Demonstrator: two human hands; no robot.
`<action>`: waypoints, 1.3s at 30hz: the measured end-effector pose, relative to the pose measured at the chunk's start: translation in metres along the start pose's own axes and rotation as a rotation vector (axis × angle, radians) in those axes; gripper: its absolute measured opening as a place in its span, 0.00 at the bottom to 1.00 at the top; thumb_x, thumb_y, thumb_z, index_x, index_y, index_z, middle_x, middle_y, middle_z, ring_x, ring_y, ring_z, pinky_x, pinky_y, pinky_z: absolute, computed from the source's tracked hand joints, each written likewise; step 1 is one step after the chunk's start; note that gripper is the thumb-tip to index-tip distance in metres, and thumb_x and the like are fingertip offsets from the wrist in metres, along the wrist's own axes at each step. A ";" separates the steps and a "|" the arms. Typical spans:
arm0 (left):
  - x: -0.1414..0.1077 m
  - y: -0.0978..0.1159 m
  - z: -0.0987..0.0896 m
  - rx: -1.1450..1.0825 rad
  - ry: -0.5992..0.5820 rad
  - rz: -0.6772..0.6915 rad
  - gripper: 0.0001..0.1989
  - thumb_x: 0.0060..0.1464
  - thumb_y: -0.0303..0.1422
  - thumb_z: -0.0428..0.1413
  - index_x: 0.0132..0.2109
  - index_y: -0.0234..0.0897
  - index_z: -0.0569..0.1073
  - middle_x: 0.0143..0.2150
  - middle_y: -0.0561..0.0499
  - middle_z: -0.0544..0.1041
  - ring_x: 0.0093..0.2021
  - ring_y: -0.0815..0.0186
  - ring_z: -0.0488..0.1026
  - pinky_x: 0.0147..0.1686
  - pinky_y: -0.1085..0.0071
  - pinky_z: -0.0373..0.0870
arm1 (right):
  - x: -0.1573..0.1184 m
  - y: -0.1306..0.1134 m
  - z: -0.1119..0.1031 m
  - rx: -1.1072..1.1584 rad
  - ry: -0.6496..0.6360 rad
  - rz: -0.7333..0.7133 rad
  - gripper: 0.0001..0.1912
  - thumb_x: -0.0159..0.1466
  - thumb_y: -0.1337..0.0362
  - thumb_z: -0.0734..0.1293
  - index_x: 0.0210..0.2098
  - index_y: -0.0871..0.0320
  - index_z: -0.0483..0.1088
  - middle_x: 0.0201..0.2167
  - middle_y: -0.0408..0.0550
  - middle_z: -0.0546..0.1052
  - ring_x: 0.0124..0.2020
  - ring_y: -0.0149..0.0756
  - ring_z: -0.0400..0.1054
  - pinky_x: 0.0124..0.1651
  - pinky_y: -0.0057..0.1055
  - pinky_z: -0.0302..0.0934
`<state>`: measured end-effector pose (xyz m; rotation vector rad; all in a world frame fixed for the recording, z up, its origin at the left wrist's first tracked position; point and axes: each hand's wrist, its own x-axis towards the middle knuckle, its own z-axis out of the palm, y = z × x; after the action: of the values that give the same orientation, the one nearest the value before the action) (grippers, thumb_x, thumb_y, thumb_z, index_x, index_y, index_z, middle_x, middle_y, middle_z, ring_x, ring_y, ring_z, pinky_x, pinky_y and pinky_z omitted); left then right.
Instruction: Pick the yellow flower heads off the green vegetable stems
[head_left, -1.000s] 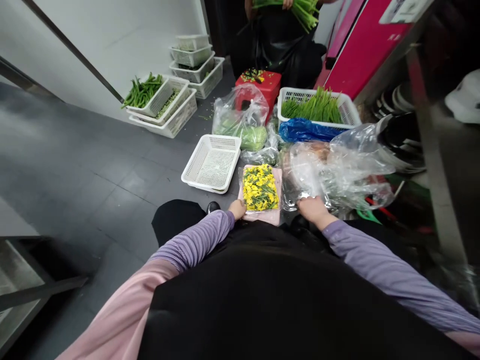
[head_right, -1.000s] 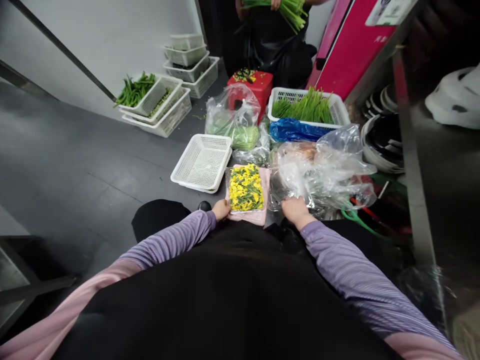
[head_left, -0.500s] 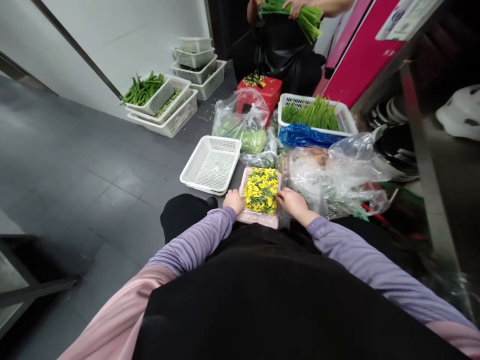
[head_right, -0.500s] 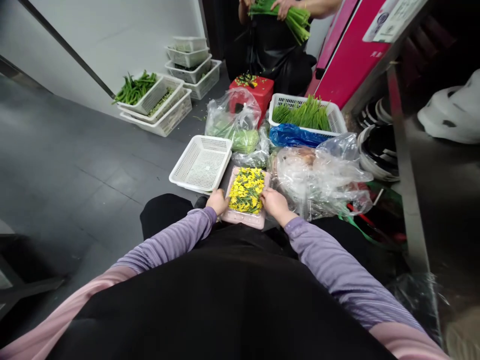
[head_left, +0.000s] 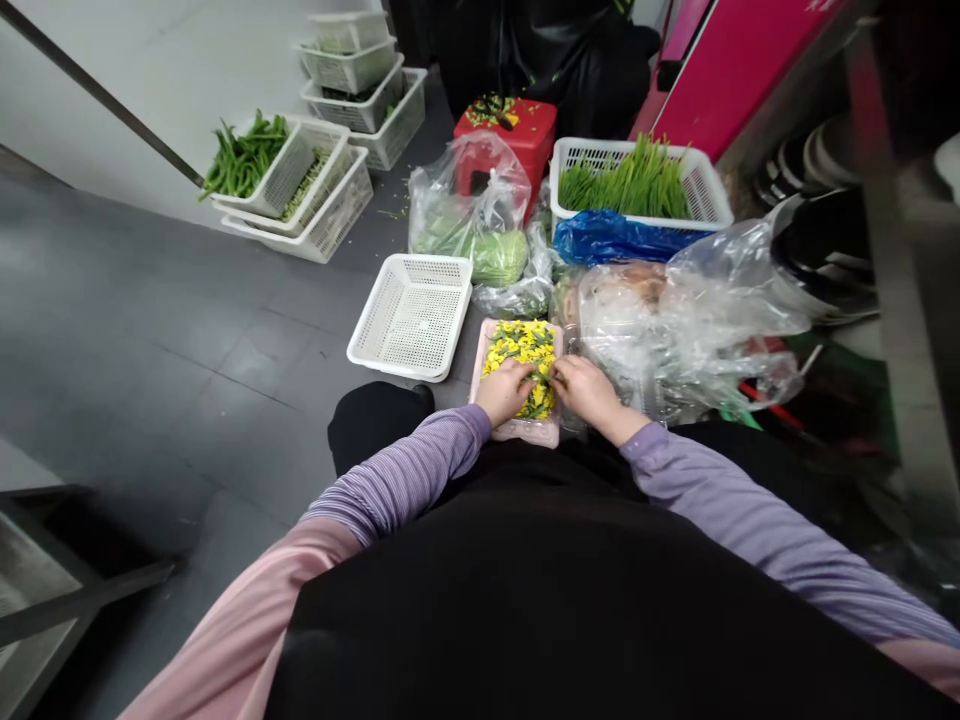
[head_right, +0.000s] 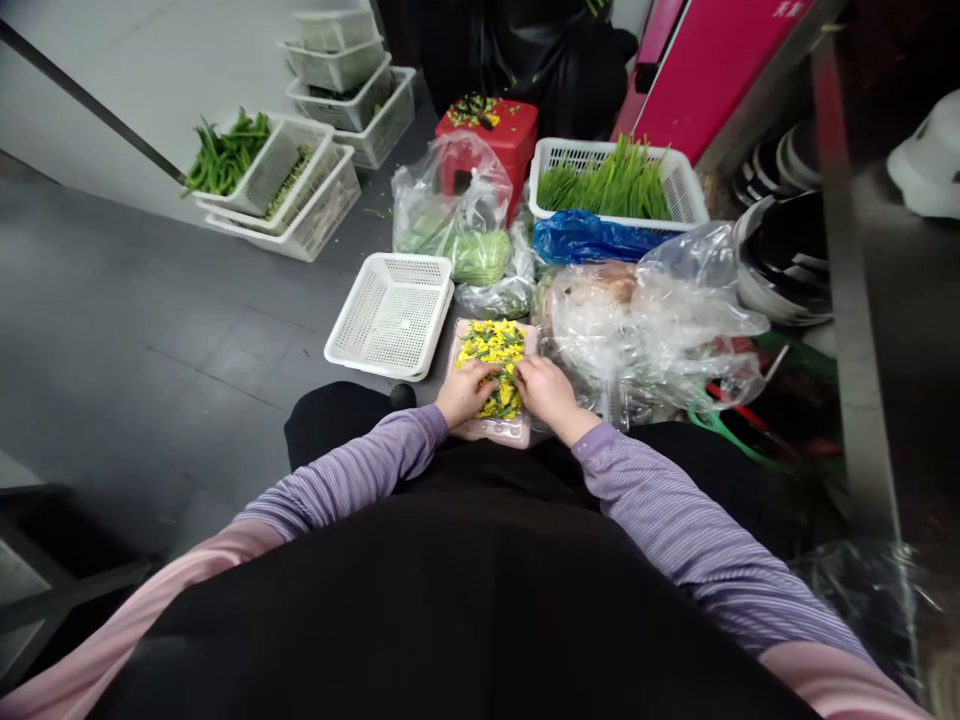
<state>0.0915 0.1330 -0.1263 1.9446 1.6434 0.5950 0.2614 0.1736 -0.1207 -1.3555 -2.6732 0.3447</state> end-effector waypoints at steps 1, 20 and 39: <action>0.002 0.001 0.001 0.017 -0.031 0.024 0.13 0.53 0.33 0.48 0.45 0.38 0.70 0.41 0.48 0.70 0.41 0.67 0.68 0.44 0.72 0.62 | -0.003 -0.002 -0.003 0.002 -0.012 -0.023 0.07 0.59 0.65 0.58 0.33 0.59 0.67 0.31 0.51 0.70 0.36 0.38 0.62 0.40 0.29 0.53; -0.010 -0.012 -0.017 -0.744 -0.219 -0.520 0.05 0.49 0.28 0.49 0.32 0.32 0.68 0.15 0.57 0.64 0.15 0.75 0.62 0.19 0.76 0.64 | 0.007 -0.021 -0.012 0.372 -0.370 0.028 0.07 0.55 0.68 0.59 0.33 0.58 0.66 0.26 0.43 0.71 0.27 0.30 0.63 0.32 0.25 0.55; 0.004 -0.011 -0.009 -0.504 -0.137 -0.292 0.10 0.50 0.34 0.48 0.31 0.33 0.70 0.20 0.54 0.67 0.21 0.73 0.63 0.25 0.76 0.61 | 0.019 -0.018 -0.007 -0.152 -0.076 -0.186 0.14 0.62 0.62 0.54 0.36 0.59 0.69 0.31 0.51 0.68 0.36 0.39 0.60 0.39 0.31 0.51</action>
<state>0.0782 0.1394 -0.1267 1.3282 1.4781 0.6643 0.2378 0.1798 -0.1088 -1.1376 -2.9124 0.1788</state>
